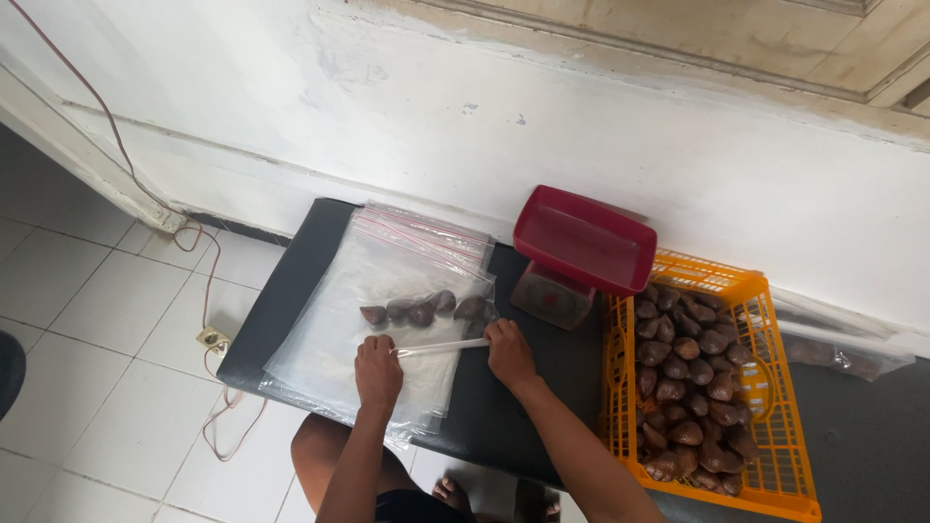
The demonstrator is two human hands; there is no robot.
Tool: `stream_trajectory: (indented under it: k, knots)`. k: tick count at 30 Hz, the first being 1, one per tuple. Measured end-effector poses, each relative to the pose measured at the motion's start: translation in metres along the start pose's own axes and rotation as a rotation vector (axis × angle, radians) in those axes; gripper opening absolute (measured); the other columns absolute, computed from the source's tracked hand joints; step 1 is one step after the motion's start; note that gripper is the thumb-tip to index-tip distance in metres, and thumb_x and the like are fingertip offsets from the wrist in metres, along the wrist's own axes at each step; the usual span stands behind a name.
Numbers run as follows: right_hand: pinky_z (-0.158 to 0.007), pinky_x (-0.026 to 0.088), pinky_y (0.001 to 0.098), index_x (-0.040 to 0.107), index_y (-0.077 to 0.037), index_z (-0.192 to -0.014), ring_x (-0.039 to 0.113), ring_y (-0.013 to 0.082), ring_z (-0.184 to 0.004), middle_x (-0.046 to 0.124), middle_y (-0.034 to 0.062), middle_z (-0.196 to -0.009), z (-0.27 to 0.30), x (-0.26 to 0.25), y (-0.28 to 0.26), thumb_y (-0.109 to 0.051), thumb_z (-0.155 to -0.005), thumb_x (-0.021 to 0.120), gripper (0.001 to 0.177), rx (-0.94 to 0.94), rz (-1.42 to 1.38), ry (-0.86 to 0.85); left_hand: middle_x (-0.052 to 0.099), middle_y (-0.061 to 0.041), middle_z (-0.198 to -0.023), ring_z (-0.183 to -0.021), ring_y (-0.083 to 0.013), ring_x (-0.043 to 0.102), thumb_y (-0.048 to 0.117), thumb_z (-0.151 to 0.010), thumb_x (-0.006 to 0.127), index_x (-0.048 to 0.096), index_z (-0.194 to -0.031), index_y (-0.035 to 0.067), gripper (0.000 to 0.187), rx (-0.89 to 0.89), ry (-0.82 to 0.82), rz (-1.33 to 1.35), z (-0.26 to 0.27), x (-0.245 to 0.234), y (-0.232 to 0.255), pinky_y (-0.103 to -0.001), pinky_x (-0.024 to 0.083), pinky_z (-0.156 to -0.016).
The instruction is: Weighing and bagging fruits from a crate into plastic bags.
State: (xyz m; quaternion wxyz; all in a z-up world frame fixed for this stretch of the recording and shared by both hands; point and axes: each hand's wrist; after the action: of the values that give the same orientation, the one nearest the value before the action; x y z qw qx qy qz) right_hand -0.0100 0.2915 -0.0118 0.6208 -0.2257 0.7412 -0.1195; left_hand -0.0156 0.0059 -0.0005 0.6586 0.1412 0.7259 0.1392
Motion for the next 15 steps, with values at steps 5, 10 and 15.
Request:
stream_trajectory:
  k: [5, 10, 15]
  knots:
    - [-0.082, 0.049, 0.0361, 0.066, -0.010, -0.094, 0.053, 0.0207, -0.090, 0.054, 0.0072, -0.096, 0.009, -0.019, -0.017, -0.005, -0.099, 0.049, 0.018, -0.093, 0.174, 0.021, 0.060, -0.006, -0.113, -0.120, -0.0274, 0.059, 0.019, -0.098, 0.061, 0.067, -0.104, 0.016, 0.010, 0.106, 0.086, -0.236, 0.003, 0.024, -0.014, -0.039, 0.049, -0.104]
    - [-0.084, 0.049, 0.0385, 0.068, -0.012, -0.098, 0.055, 0.0240, -0.097, 0.055, 0.0073, -0.100, 0.011, -0.030, -0.023, -0.011, -0.095, 0.057, 0.011, -0.127, 0.194, 0.017, 0.061, -0.009, -0.118, -0.127, -0.0312, 0.058, 0.017, -0.097, 0.060, 0.065, -0.114, 0.015, 0.018, 0.130, 0.029, -0.136, 0.008, 0.004, -0.007, -0.044, 0.046, -0.112]
    - [-0.080, 0.048, 0.0400, 0.065, -0.011, -0.098, 0.054, 0.0248, -0.090, 0.054, 0.0063, -0.095, -0.002, -0.011, -0.005, -0.013, -0.101, 0.050, 0.016, -0.001, 0.086, -0.023, 0.063, -0.006, -0.106, -0.117, -0.0285, 0.063, 0.016, -0.098, 0.058, 0.069, -0.110, 0.016, 0.015, 0.053, 0.023, -0.074, -0.005, 0.017, -0.016, -0.042, 0.047, -0.107]
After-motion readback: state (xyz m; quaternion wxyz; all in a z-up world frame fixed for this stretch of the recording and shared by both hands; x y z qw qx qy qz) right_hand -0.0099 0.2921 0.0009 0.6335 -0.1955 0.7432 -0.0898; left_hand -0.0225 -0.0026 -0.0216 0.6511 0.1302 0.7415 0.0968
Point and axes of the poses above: each hand's wrist, its own z-axis away from the middle knuckle, its own x-axis out of the palm, y = z × x
